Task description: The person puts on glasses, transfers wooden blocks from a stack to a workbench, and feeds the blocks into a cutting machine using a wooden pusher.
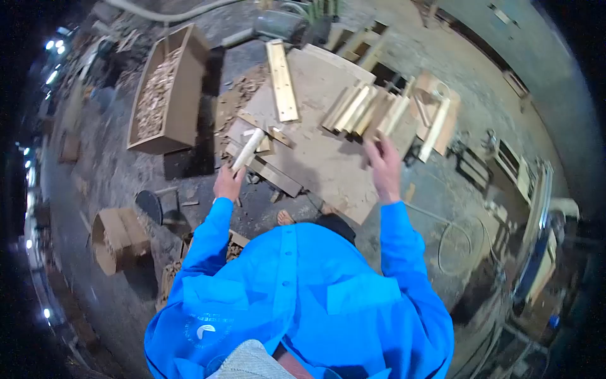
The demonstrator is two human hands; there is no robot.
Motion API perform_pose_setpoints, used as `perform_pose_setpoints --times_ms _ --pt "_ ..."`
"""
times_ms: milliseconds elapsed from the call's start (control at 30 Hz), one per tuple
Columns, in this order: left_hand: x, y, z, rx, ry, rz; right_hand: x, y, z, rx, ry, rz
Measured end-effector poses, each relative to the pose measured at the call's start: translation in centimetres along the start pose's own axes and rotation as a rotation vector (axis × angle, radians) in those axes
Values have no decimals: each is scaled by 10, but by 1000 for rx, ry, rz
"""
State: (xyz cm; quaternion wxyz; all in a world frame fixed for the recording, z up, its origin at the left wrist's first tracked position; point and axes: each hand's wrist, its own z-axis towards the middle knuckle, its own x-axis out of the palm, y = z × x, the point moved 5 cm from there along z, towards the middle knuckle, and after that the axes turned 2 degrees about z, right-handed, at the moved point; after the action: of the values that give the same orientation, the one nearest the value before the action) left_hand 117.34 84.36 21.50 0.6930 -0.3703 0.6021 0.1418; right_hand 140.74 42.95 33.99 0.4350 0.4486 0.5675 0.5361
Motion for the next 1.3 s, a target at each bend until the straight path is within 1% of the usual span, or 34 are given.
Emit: perform_pose_setpoints --times_ms 33,67,100,167,200,233,300,367,433,467,500,567,600,633,700,800,867,900,967,1067,1133,1233,1300 --pt "10 11 -5 -56 149 -37 15 -5 1 16 83 18" --pt "18 21 -6 34 156 4 30 -9 0 38 78 19" --pt "20 22 -5 53 169 -9 46 -11 5 48 83 26" --pt "18 37 0 -7 282 -1 76 -17 11 73 93 48" --pt "18 40 4 53 288 14 93 -20 14 103 123 78" --pt "15 42 5 52 289 8 107 -19 17 101 125 72" --pt "9 40 6 80 329 -37 133 -20 23 128 150 -58" --pt "14 46 9 61 335 -20 155 -35 40 112 154 -100" --pt "11 44 8 75 336 -73 175 -43 59 -39 150 -278" --pt "11 45 8 82 324 -62 184 -41 70 -76 124 -347" --pt "12 46 7 81 320 -59 195 -40 84 -78 126 -342" --pt "11 46 10 37 367 -67 218 -56 134 -44 102 -808" --pt "16 48 11 50 372 -51 224 -74 154 -107 54 -778" --pt "15 47 12 46 372 -47 231 -86 171 -105 58 -774" --pt "10 44 12 51 369 -59 247 -101 201 -179 -5 -908" --pt "9 44 14 42 380 -41 265 -136 236 -111 -2 -882" --pt "12 45 15 27 418 -15 273 -149 242 -75 -15 -864" --pt "12 46 15 29 429 -3 277 -153 242 -93 -27 -868" --pt "13 44 16 35 421 -42 274 -148 240 -105 -38 -877" --pt "14 39 21 37 420 -73 275 -146 243 -136 -3 -796" --pt "16 37 26 36 417 -88 281 -149 258 -129 64 -848" --pt "24 35 30 39 431 -75 284 -148 271 -152 12 -805" --pt "23 37 29 50 402 -81 287 -148 277 -162 11 -815"
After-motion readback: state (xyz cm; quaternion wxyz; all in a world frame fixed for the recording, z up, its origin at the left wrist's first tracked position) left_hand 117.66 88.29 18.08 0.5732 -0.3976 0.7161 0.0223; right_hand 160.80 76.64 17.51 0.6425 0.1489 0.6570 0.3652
